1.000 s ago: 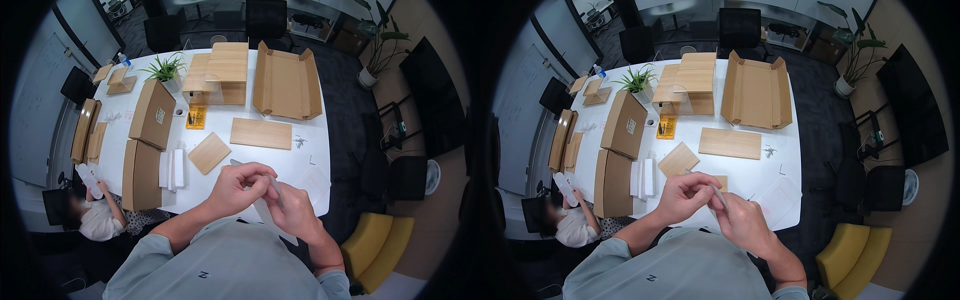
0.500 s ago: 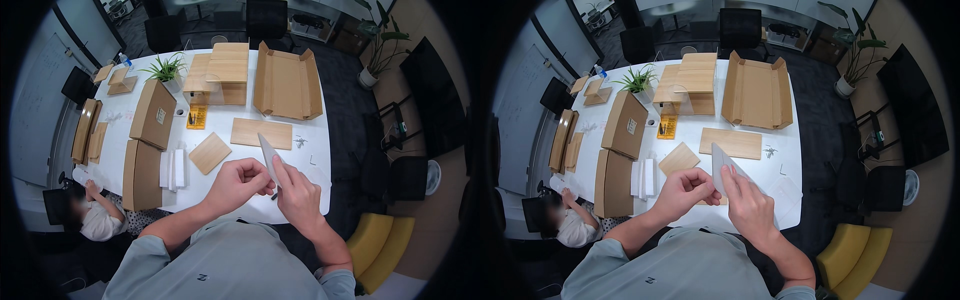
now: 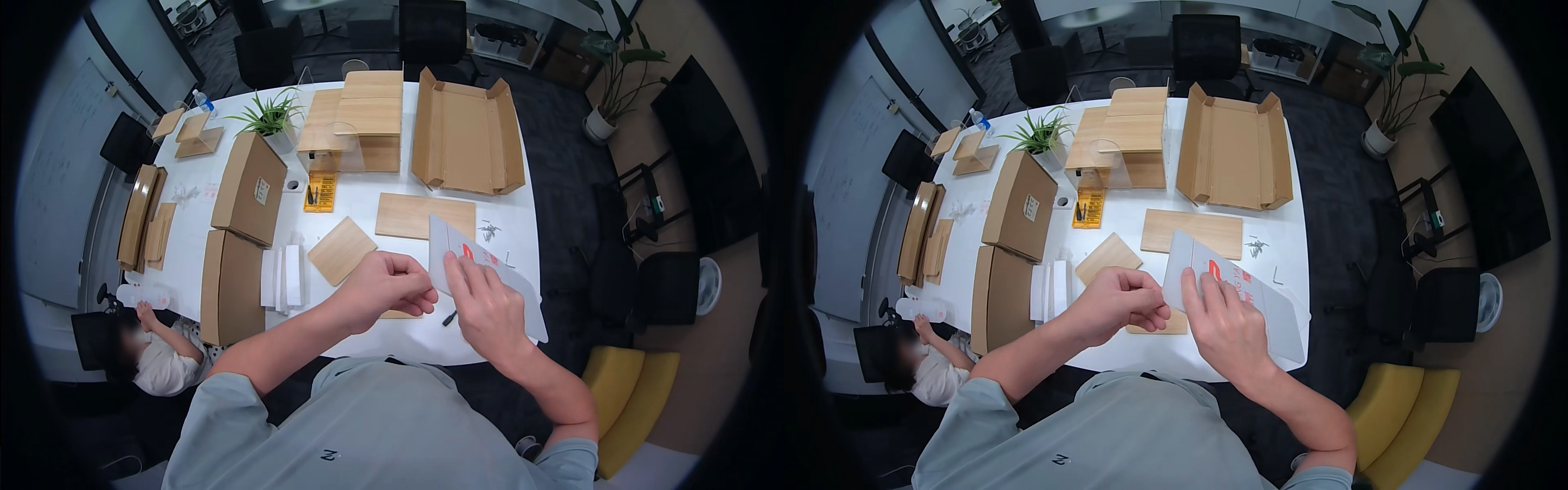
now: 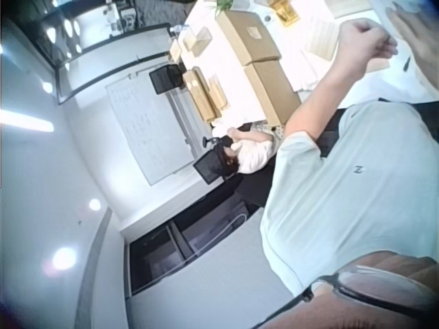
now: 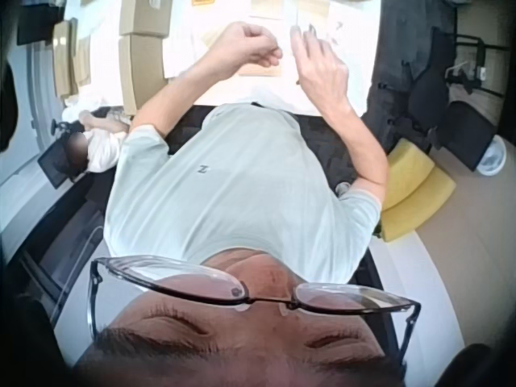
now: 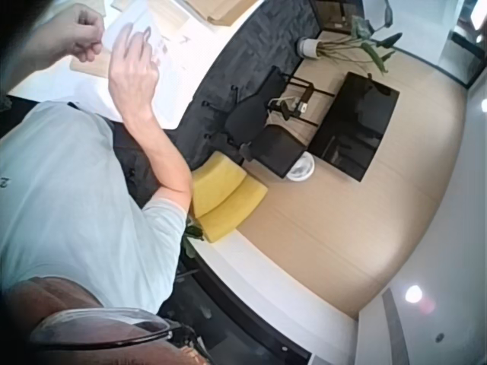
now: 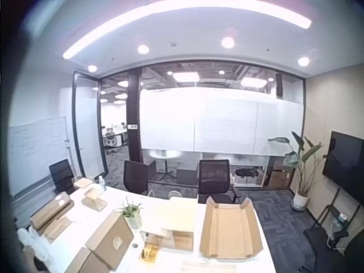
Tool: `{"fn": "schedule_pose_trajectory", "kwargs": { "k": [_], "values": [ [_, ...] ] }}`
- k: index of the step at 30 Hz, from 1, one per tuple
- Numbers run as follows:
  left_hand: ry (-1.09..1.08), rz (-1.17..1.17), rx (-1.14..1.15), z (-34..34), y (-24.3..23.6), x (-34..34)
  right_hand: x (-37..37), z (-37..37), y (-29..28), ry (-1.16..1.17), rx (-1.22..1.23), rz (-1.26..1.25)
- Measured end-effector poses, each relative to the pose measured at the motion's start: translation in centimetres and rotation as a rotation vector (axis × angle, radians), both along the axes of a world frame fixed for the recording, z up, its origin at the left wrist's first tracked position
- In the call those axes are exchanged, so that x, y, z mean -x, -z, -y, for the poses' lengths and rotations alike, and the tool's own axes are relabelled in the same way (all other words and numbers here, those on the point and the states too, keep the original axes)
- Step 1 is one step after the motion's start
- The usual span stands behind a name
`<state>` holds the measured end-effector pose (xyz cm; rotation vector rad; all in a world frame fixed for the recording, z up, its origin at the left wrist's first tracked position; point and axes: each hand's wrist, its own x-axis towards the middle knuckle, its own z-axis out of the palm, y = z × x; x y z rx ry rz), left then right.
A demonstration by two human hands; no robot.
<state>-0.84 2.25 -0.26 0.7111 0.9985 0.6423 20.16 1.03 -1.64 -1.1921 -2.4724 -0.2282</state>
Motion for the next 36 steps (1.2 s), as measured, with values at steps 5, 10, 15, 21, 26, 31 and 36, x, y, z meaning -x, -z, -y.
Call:
{"fn": "schedule_pose_trajectory", "kwargs": {
  "k": [5, 10, 15, 21, 26, 31, 36],
  "values": [
    [-0.015, 0.094, 0.105, -0.2, 0.7, -0.2, -0.2, 0.0, -0.1, -0.011, 0.011, 0.030],
    [-0.056, 0.164, 0.161, -0.1, 1.1, -0.7, -0.4, 0.1, 0.1, 0.006, 0.024, 0.051],
    [-0.111, 0.179, 0.176, -0.1, 0.4, -1.5, -0.4, 0.0, 0.5, 0.010, -0.010, 0.012],
    [-0.111, 0.196, 0.133, -0.1, -0.2, -1.8, 0.0, 0.2, 0.5, 0.038, 0.081, -0.102],
    [-0.084, 0.211, 0.087, 0.1, 0.3, -1.6, 0.3, 0.3, 0.5, 0.046, 0.147, -0.176],
    [-0.097, 0.179, 0.059, 0.1, 0.2, -1.5, 0.2, 0.2, 0.6, 0.052, 0.135, -0.163],
    [-0.066, 0.128, 0.030, 0.0, -0.2, -1.1, 0.1, 0.1, 0.6, 0.056, 0.089, -0.144]
  ]
}}
